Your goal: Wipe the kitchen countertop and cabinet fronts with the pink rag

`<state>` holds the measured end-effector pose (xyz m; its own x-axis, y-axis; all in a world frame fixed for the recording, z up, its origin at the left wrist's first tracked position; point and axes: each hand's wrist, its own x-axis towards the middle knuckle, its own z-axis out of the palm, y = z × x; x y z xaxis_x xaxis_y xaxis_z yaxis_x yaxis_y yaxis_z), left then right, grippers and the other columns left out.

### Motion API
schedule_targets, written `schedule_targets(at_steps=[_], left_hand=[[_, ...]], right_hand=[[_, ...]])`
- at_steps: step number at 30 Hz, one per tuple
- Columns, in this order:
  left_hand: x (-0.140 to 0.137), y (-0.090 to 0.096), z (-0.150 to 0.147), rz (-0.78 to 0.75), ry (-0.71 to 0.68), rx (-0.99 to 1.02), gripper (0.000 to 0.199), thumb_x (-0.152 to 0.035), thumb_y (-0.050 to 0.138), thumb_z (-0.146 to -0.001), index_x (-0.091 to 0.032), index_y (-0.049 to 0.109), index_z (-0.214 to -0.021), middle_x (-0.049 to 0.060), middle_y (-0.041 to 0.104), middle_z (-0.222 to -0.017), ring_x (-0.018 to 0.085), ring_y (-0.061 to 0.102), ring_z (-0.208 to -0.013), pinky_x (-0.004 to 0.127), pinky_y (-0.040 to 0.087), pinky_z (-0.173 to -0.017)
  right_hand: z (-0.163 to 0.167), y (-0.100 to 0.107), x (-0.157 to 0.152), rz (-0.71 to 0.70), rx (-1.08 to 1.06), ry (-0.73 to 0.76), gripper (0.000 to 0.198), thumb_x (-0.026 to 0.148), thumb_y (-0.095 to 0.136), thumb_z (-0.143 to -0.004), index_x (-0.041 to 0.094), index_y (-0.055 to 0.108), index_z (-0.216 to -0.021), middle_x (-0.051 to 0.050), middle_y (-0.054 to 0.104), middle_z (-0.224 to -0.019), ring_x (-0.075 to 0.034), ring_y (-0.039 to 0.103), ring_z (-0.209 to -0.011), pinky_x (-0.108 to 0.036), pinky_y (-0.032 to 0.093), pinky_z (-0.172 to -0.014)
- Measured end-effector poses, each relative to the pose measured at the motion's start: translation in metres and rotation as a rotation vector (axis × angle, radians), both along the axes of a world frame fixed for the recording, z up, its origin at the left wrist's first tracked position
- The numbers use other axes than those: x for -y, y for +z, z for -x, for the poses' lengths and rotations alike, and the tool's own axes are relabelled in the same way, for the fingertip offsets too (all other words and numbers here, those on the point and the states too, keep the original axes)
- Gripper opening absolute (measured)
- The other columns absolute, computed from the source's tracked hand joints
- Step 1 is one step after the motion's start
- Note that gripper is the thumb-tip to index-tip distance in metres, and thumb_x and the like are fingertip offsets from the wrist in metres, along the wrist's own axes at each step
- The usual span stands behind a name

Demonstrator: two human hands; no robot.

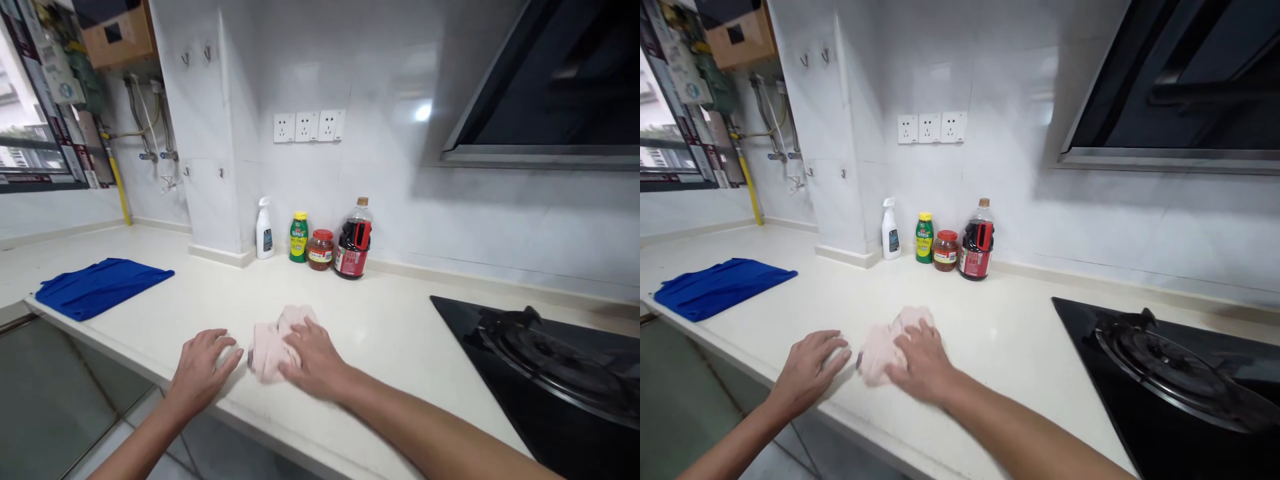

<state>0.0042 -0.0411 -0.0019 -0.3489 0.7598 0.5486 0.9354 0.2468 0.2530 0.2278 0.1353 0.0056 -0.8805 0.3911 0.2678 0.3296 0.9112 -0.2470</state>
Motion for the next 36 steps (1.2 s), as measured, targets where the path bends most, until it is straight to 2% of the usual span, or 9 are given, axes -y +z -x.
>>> schedule_targets(at_steps=[3,5,11,15,19,23,27,30,36], left_hand=[[0.0,0.0,0.0,0.025,-0.008,0.011,0.042,-0.06,0.047,-0.095,-0.03,0.076,-0.1,0.007,0.072,-0.12,0.03,0.062,-0.118,0.047,0.044,-0.099],[-0.002,0.001,0.001,0.035,-0.009,0.037,0.043,-0.06,0.046,-0.095,-0.03,0.076,-0.098,0.007,0.073,-0.119,0.03,0.062,-0.118,0.048,0.044,-0.1],[-0.004,0.004,0.003,0.05,0.011,0.083,0.045,-0.061,0.046,-0.094,-0.029,0.077,-0.094,0.008,0.074,-0.116,0.031,0.063,-0.117,0.048,0.045,-0.1],[-0.004,0.006,0.001,0.045,0.022,0.089,0.044,-0.061,0.047,-0.093,-0.029,0.077,-0.093,0.007,0.075,-0.114,0.03,0.064,-0.115,0.048,0.047,-0.099],[-0.004,0.007,0.0,0.051,0.03,0.111,0.044,-0.061,0.046,-0.092,-0.029,0.077,-0.092,0.007,0.075,-0.115,0.031,0.064,-0.117,0.049,0.046,-0.1],[-0.005,0.007,0.001,0.042,0.045,0.127,0.045,-0.061,0.046,-0.091,-0.029,0.077,-0.091,0.007,0.075,-0.116,0.031,0.064,-0.118,0.049,0.045,-0.103],[-0.003,0.008,0.001,0.066,0.053,0.109,0.046,-0.061,0.045,-0.09,-0.028,0.077,-0.093,0.007,0.075,-0.119,0.031,0.063,-0.12,0.05,0.045,-0.103],[-0.003,0.008,0.001,0.084,0.053,0.08,0.046,-0.061,0.045,-0.089,-0.028,0.077,-0.096,0.007,0.074,-0.121,0.032,0.063,-0.12,0.05,0.046,-0.103],[-0.007,0.002,0.015,0.122,0.034,0.056,0.047,-0.062,0.046,-0.09,-0.028,0.077,-0.098,0.009,0.073,-0.123,0.032,0.062,-0.121,0.049,0.048,-0.102]], right_hand=[[-0.05,-0.009,0.009,-0.031,-0.06,0.185,0.051,0.06,0.062,-0.089,0.029,0.061,-0.13,-0.008,0.051,-0.15,-0.035,0.032,-0.147,-0.053,0.03,-0.116],[-0.078,-0.007,-0.015,-0.049,-0.04,0.139,0.048,0.057,0.06,-0.09,0.029,0.062,-0.13,-0.007,0.056,-0.146,-0.032,0.042,-0.141,-0.048,0.035,-0.113],[-0.12,0.019,-0.152,-0.04,0.114,-0.584,0.052,0.054,0.045,-0.097,0.024,0.058,-0.138,-0.012,0.059,-0.142,-0.032,0.053,-0.13,-0.049,0.039,-0.107],[-0.12,0.026,-0.195,-0.016,0.127,-0.838,0.058,0.052,0.034,-0.099,0.013,0.059,-0.133,-0.026,0.059,-0.134,-0.043,0.054,-0.123,-0.063,0.041,-0.097],[-0.099,0.013,-0.169,-0.041,0.122,-0.757,0.055,0.052,0.034,-0.1,0.016,0.06,-0.132,-0.024,0.059,-0.134,-0.041,0.052,-0.124,-0.06,0.042,-0.099],[-0.095,-0.008,-0.087,-0.094,0.08,-0.383,0.048,0.054,0.047,-0.097,0.024,0.06,-0.132,-0.013,0.057,-0.142,-0.032,0.047,-0.133,-0.05,0.037,-0.113],[-0.136,-0.013,-0.001,-0.106,-0.087,0.066,0.044,0.051,0.052,-0.096,0.025,0.061,-0.131,-0.012,0.053,-0.148,-0.034,0.036,-0.146,-0.056,0.034,-0.119],[-0.188,-0.008,0.024,-0.021,-0.072,0.244,0.04,0.046,0.058,-0.095,0.03,0.06,-0.132,-0.009,0.056,-0.146,-0.03,0.037,-0.148,-0.049,0.039,-0.118],[-0.252,-0.002,-0.032,-0.056,-0.042,-0.123,0.03,0.038,0.053,-0.099,0.025,0.061,-0.125,-0.012,0.059,-0.134,-0.028,0.052,-0.128,-0.045,0.047,-0.108]])
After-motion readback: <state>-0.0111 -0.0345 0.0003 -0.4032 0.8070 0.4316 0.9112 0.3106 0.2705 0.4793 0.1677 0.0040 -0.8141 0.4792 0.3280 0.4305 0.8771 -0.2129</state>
